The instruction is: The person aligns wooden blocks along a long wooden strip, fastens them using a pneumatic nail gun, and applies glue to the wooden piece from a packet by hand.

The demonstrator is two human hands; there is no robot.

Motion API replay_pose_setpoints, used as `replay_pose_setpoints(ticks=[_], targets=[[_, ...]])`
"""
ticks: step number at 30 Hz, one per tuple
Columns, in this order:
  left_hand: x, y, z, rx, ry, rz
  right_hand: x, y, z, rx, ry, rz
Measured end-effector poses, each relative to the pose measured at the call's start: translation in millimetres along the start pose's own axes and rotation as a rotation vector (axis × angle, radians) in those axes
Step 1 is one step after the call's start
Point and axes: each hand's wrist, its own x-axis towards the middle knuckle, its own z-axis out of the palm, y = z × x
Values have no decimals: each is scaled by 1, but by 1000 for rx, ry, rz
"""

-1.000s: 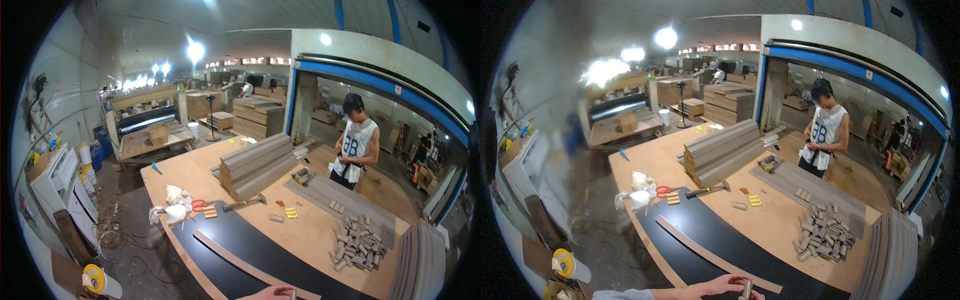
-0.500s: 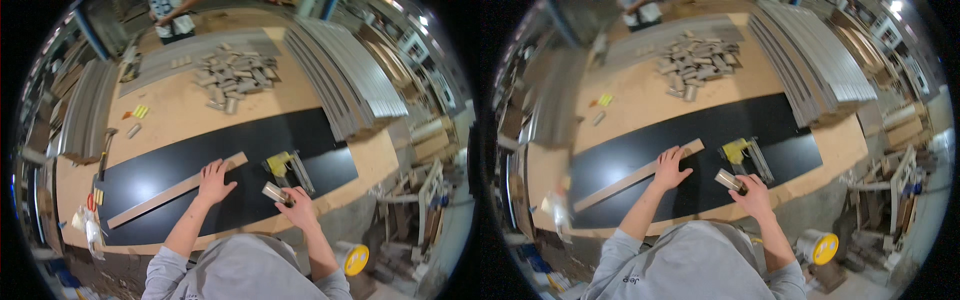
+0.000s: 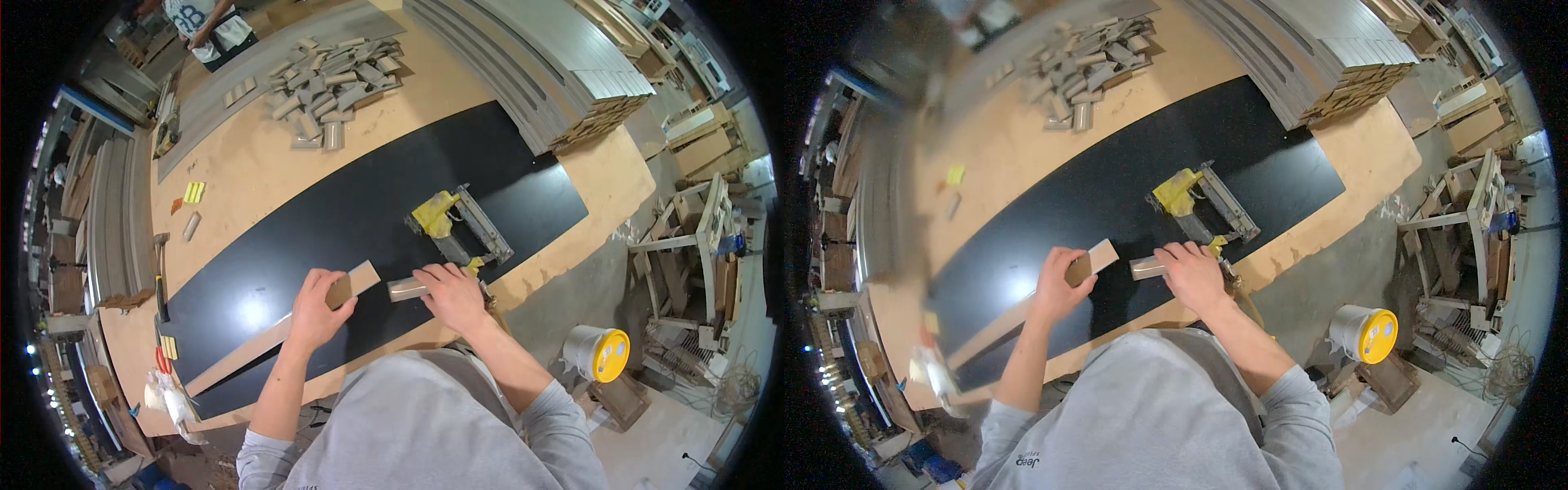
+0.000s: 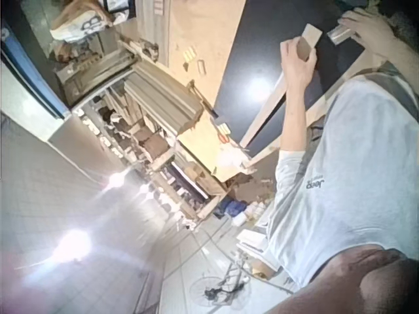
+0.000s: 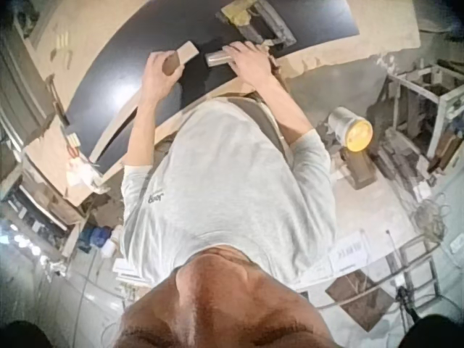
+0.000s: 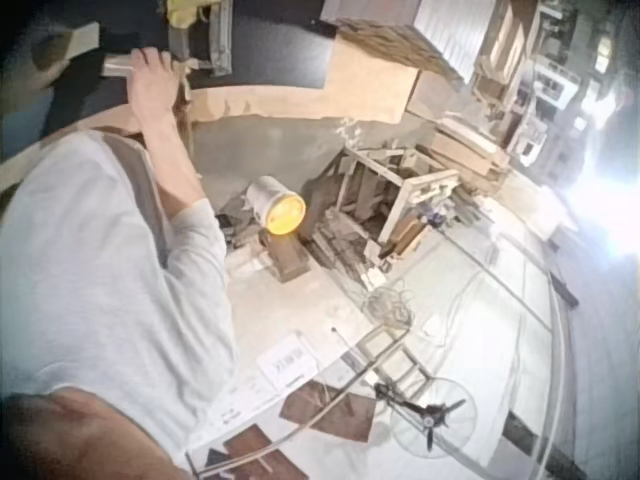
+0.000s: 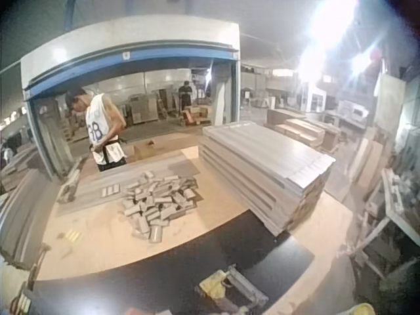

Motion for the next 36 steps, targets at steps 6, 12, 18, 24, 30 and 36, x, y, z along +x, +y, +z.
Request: replay_pose_setpoints(ticks=[6,12,18,24,30,36], targets=[[-20,-9,15,-7,7,4,32,-1,11,253,-124,-148],[-23,-7,34,-48,-20,89,29,-4,10,248,-138,-81],[-17,-7,41,-35,-57,61,35,2,14,261,-185,-83],[-15,-10,49,12,-77,96,34,11,21,308,-130,-157],[-13,-11,52,60,-79,137,39,16,23,310,-137,-186],[-12,-12,53,78,-95,115,45,18,21,285,-208,-185]])
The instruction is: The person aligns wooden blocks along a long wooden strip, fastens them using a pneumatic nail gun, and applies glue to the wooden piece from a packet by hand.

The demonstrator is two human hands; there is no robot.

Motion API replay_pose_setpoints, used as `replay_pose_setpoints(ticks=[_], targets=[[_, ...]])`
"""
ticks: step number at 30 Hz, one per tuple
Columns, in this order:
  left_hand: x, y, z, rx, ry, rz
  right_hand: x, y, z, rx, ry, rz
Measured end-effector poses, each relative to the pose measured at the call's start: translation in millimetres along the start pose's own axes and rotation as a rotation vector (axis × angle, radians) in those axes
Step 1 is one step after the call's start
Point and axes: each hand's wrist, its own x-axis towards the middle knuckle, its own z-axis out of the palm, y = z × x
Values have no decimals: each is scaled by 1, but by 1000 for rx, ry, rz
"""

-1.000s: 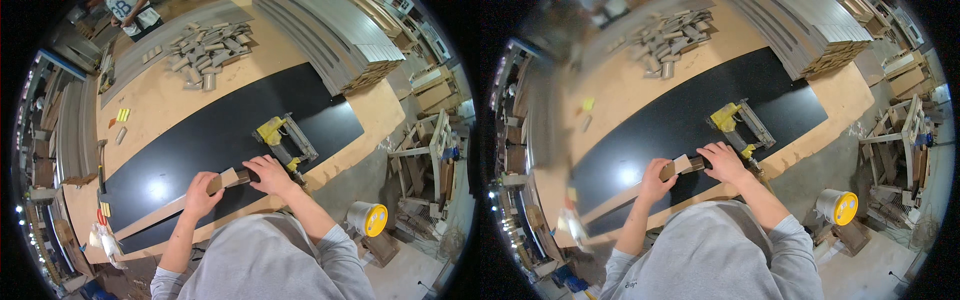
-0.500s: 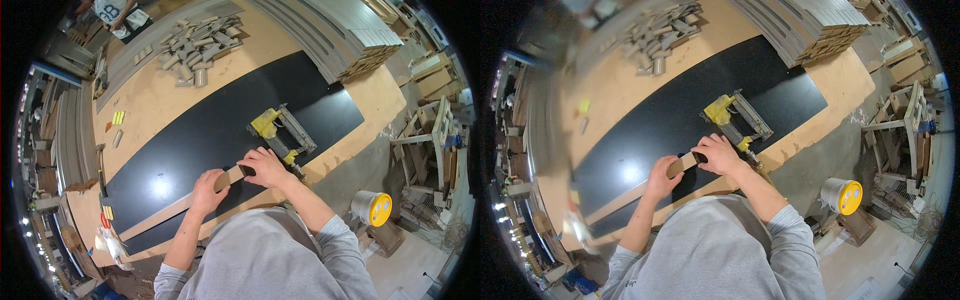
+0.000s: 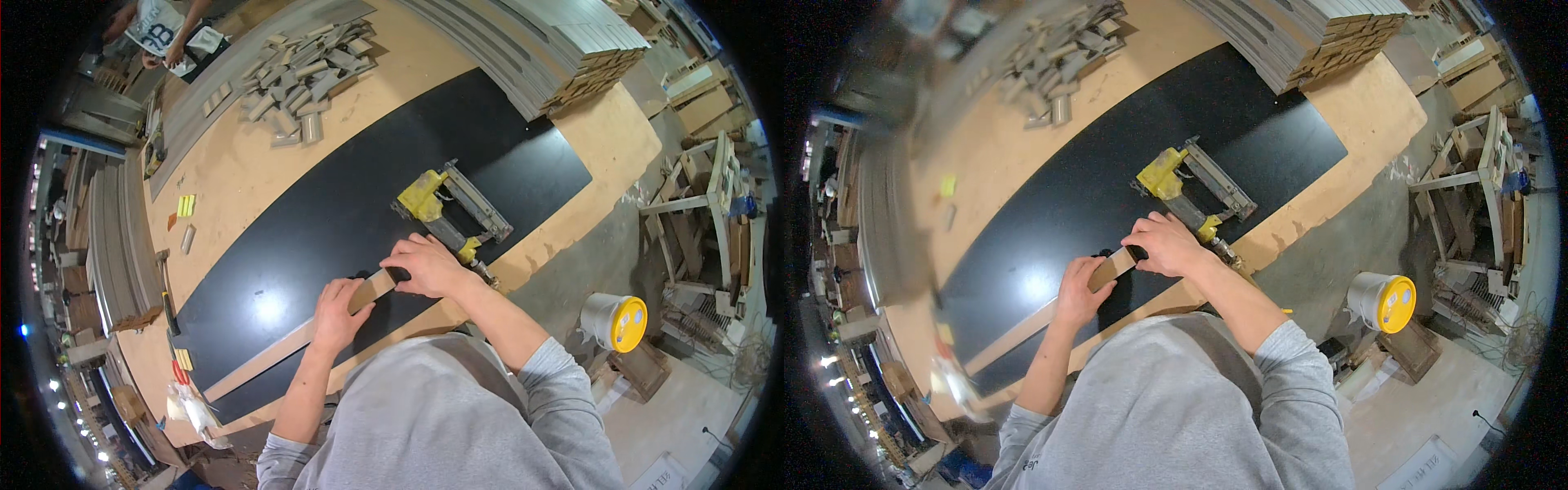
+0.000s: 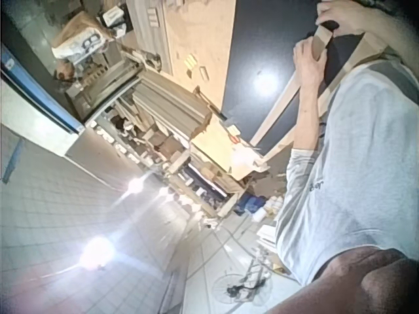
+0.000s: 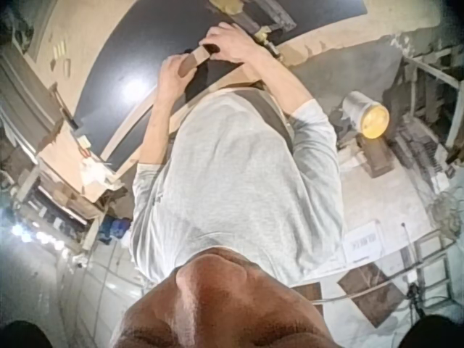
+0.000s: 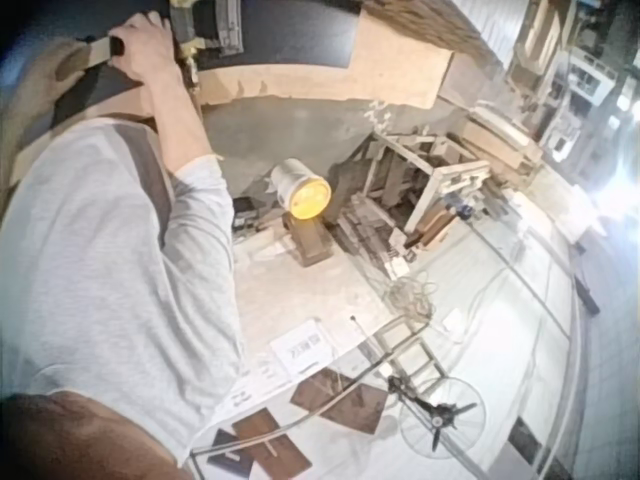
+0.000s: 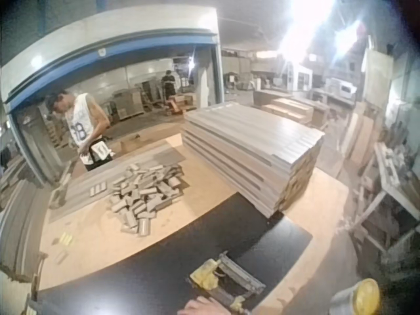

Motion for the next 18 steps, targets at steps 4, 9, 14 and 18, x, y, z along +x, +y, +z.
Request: replay_pose_setpoints(ticks=[4,9,14,18], targets=[[0,1,2,11,10,14,1,1,-1,15,-13,2],[2,3,4,114,-15,9,2,-1,-4,23,-32,20],[3,10,5,175,-13,-25,0,-5,2,17,16,51],[3,12,7,195,4,-40,-2,-4,9,3,120,46]])
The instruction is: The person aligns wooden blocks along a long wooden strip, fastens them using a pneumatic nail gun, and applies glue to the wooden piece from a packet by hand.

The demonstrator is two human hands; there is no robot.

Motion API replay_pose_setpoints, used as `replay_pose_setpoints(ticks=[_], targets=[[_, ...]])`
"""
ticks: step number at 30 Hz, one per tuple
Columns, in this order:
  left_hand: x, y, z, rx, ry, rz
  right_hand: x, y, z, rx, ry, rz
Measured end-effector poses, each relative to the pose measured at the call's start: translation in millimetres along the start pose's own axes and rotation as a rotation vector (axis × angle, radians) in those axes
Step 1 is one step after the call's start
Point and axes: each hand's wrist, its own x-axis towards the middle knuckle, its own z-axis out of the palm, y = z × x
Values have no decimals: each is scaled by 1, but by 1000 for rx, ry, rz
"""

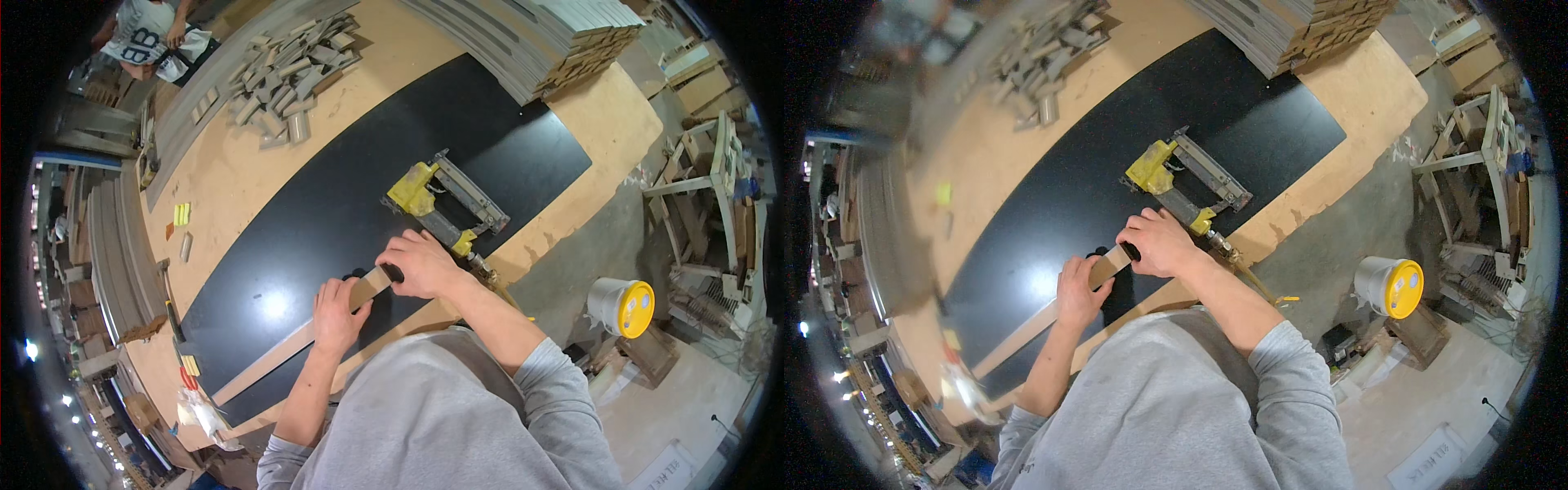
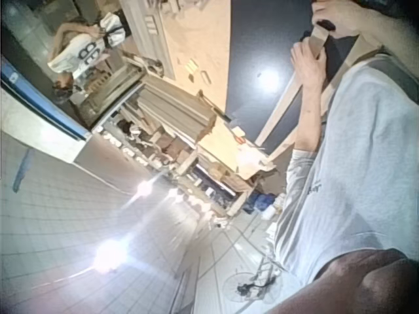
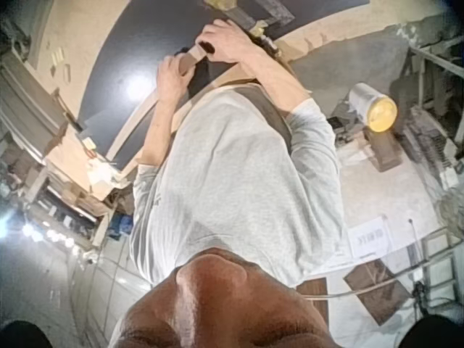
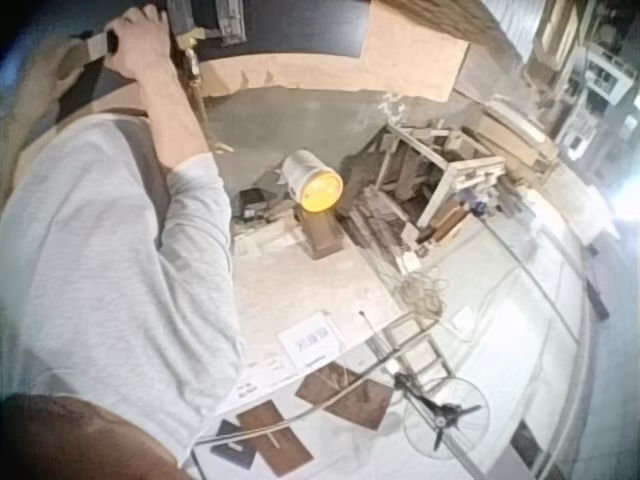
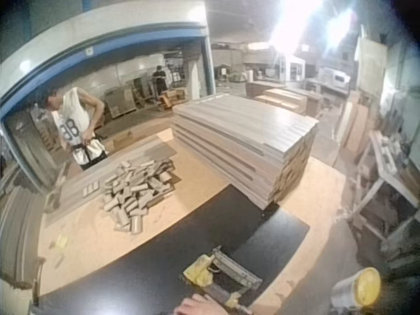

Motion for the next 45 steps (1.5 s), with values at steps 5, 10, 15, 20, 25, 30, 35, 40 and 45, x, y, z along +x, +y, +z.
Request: replay_pose_setpoints(ticks=[5,10,15,20,25,30,35,40,45], targets=[[0,0,0,3,-3,-7,0,-4,-2,-15,-3,19],[2,3,1,-19,20,-12,-17,-12,4,27,109,56],[-3,3,3,-15,21,-75,-50,-40,22,33,214,254],[-1,3,4,-30,3,-90,-53,-48,25,68,228,294],[-1,1,6,-54,-19,-82,-54,-47,23,68,206,290],[-2,1,7,-62,-4,-78,-53,-47,21,42,181,292],[-4,-2,11,-107,41,-104,-43,-46,8,106,63,387],[-8,-7,16,-160,97,-89,-27,-37,-4,94,90,276],[-7,-5,17,-171,97,-92,0,-19,-10,-76,-107,24]])
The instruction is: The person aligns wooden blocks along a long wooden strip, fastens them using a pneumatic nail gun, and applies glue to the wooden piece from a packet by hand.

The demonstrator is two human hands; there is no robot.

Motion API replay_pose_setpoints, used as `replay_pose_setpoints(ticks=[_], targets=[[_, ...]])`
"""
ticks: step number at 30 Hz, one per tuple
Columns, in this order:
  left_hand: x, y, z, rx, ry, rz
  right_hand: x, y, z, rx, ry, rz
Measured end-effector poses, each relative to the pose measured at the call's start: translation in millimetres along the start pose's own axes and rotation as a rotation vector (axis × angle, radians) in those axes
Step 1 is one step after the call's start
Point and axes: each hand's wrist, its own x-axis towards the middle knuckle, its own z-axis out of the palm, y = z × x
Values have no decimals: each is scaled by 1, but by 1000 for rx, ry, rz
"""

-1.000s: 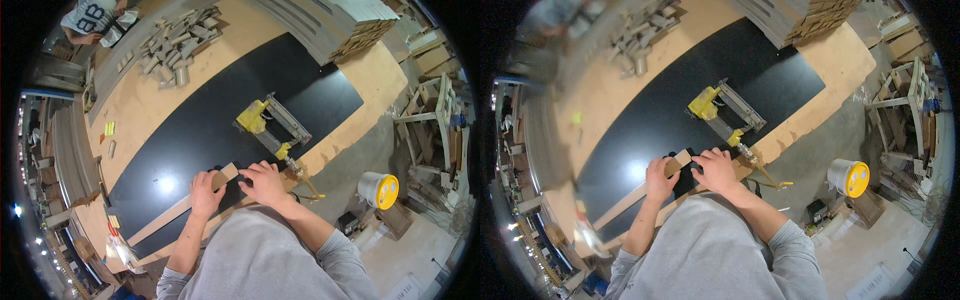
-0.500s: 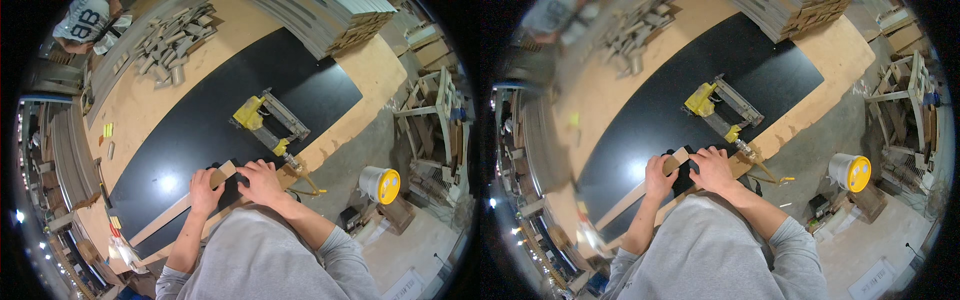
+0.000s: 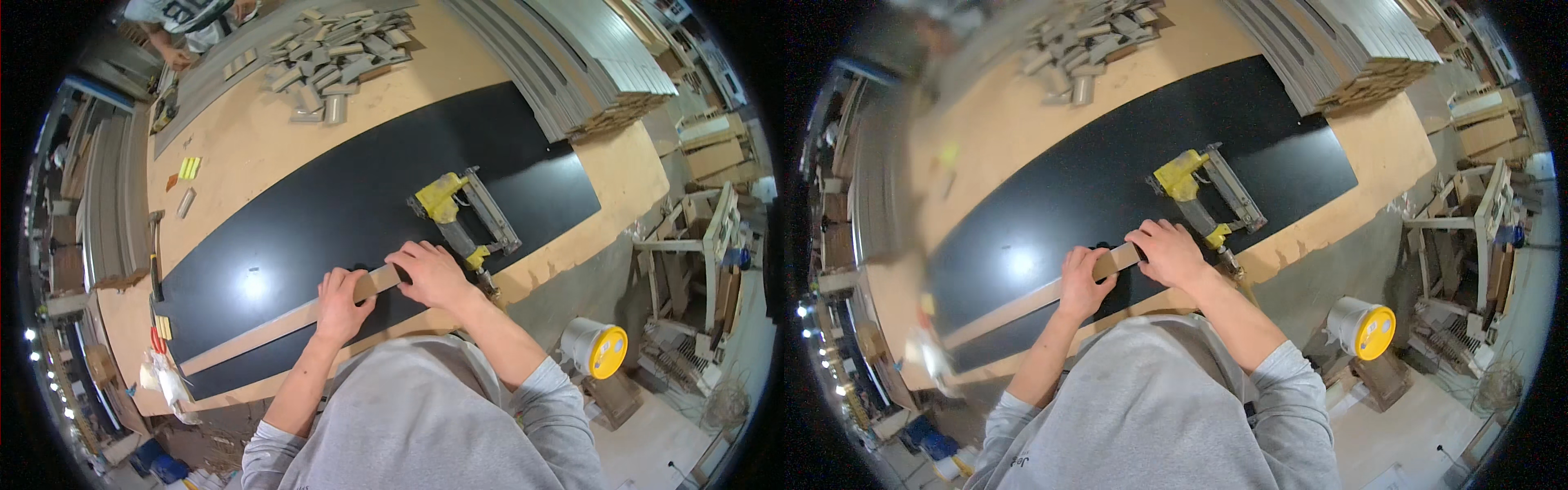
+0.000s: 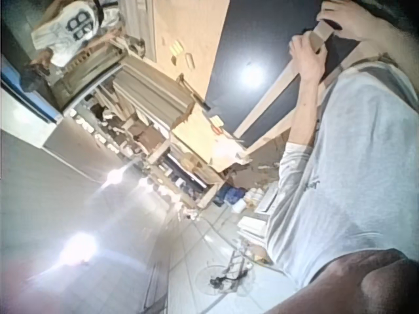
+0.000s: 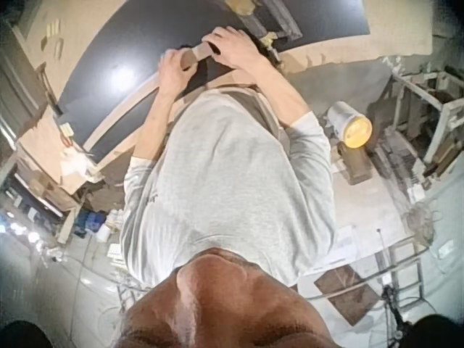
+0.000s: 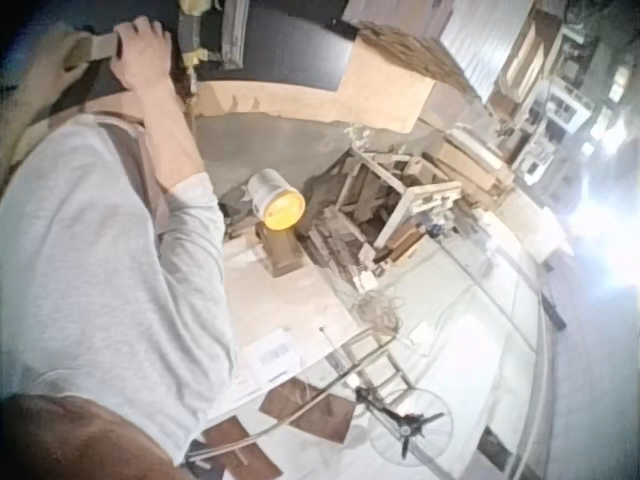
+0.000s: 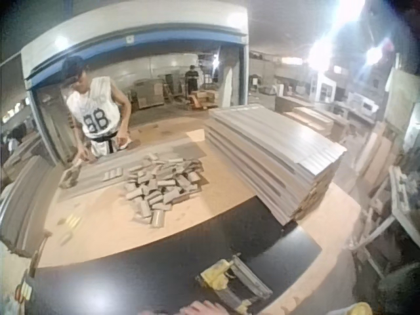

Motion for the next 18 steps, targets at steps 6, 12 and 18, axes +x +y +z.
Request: replay_pose_setpoints(ticks=[6,12,18], targets=[[-6,1,-2,-17,1,-30,15,1,-5,22,-120,-14],[-4,1,-2,-29,0,-23,14,-3,-6,-15,-47,-22],[-1,1,-1,-3,-29,-2,-3,4,4,44,48,38]])
